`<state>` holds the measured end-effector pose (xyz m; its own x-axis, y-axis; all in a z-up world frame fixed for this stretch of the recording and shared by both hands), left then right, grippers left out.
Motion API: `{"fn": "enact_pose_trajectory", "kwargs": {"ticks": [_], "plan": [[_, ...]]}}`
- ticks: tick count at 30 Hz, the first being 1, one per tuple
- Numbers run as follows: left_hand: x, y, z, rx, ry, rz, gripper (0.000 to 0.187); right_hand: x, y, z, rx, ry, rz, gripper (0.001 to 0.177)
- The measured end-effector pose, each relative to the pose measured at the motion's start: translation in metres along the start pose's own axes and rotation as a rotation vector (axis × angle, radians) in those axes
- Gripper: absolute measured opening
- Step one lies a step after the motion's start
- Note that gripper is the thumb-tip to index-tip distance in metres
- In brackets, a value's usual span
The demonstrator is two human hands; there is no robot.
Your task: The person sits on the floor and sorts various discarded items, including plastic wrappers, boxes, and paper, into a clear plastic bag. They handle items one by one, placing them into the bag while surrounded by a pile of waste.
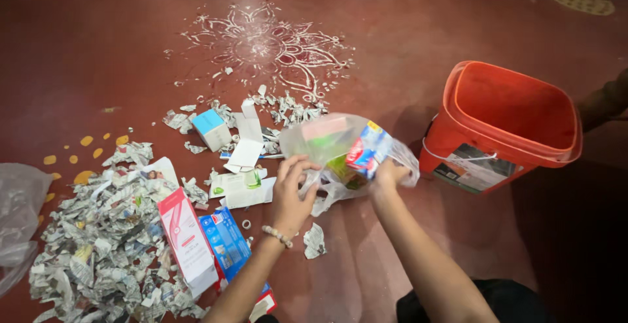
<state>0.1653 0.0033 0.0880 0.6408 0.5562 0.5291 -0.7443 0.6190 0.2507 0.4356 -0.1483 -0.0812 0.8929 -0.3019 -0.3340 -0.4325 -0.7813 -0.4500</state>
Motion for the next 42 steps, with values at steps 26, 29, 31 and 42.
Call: {"fn": "enact_pose_trajectory", "kwargs": {"ticks": [26,29,31,42], "plan": [[-0.04,0.022,-0.045,-0.163,0.192,0.046,0.048,-0.218,0.046,-0.078,-0.871,1.179,-1.081,0.048],[-0.058,0.05,-0.035,-0.058,0.211,0.097,0.04,-0.255,0.053,-0.081,-0.813,1.23,-0.993,0.049],[-0.075,0.081,-0.029,-0.02,0.14,0.183,0.032,-0.276,0.057,-0.067,-0.807,1.17,-1.045,0.049],[-0.182,0.232,-0.124,0.531,0.431,0.362,0.043,-0.384,0.052,0.064,-0.846,0.685,-1.394,0.052]]}}
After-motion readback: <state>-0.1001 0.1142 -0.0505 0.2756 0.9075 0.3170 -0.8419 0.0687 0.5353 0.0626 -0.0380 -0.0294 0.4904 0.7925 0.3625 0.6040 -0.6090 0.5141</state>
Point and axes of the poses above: each hand's wrist, its own x-axis towards the middle knuckle, its own y-axis out of the back of the hand, z = x × y, the point moved 6 cm from there along x, towards the middle knuckle, and after that the axes turned 5 degrees about z, right-handed, at the moved point
